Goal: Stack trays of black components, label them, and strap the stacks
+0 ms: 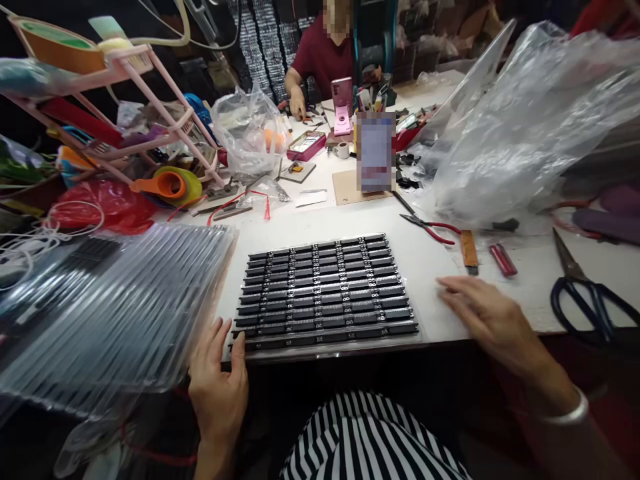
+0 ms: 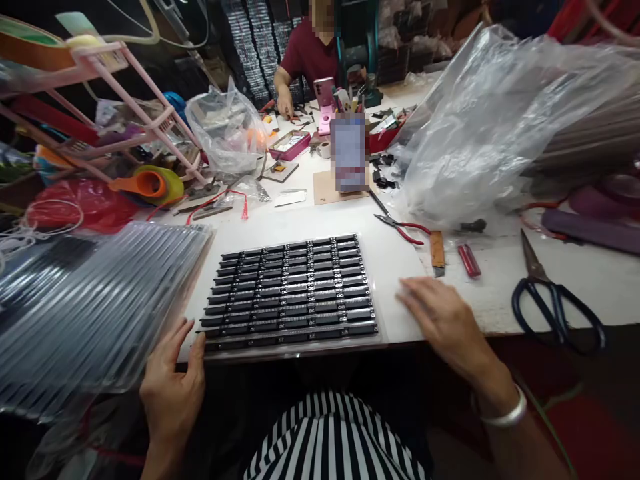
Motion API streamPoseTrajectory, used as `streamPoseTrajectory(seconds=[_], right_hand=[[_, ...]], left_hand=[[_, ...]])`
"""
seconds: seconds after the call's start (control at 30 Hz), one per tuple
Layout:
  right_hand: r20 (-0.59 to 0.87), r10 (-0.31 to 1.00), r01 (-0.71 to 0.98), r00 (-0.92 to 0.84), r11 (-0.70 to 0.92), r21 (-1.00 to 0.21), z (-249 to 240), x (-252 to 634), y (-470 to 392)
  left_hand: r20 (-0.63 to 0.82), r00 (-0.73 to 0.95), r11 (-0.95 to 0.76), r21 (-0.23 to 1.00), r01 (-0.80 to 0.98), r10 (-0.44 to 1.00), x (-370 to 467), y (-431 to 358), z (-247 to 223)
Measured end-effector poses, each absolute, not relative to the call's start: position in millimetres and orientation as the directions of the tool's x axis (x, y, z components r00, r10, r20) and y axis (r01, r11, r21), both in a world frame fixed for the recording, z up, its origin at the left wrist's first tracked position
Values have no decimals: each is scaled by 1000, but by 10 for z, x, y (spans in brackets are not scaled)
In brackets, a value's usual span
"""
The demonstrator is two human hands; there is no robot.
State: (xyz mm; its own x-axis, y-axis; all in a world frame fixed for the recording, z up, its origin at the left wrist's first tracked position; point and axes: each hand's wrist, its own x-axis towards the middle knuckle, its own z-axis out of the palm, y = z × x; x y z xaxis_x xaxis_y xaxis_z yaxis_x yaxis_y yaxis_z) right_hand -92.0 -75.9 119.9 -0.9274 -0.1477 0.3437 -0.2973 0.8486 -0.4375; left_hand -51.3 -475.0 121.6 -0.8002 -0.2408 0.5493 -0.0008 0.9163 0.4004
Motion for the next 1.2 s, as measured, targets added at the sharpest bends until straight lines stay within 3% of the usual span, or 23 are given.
streamPoseTrajectory(seconds=[0.1,0.17,0.27,0.37,0.47,0.5,0.57,0.67,0.77,0.83,0.97,1.2], right_hand=[[298,206,108,-932,943,-313,1321,-1206,-530],[170,290,256,-942,946,-197,1362,-1399,-420],[17,304,297,-953,940,-167,1351,-1602,-328],[19,317,306,-948,928,-212,1332,-1638,-277],[172,302,255,-938,934,-250,1427,-1517,-292],[235,298,223,-925,927,-301,1487,-1460,-337],[290,306,116,-907,842,-527,1622,-1360,-510],[166,174,-60,-971,494,-868,1762,-1334,-957],[35,-158,-70,-987,219,-973,1765,-1481,-1457],[5,-304,-44,-953,122,-992,1718,-1621,-1724],[-6,-411,-45,-912,115,-992,1608,-1853,-2014],[-107,-462,52,-880,130,-990,1529,-1948,-2063]], left_hand=[[639,-760,919,361,158,-120,-597,-4549,1271],[638,-770,893,353,279,-11,-640,-4402,1301],[607,-780,839,340,425,150,-691,-4193,1334],[569,-785,801,338,494,244,-739,-4031,1351],[539,-789,807,302,508,295,-783,-3930,1341],[532,-788,813,282,510,309,-795,-3906,1332],[516,-787,822,247,514,337,-812,-3866,1304],[492,-799,837,223,500,346,-827,-3816,1253],[493,-803,850,209,484,335,-840,-3780,1214],[506,-794,851,195,487,338,-851,-3768,1199],[514,-789,856,181,483,337,-868,-3767,1193],[502,-798,854,197,481,333,-873,-3782,1184]])
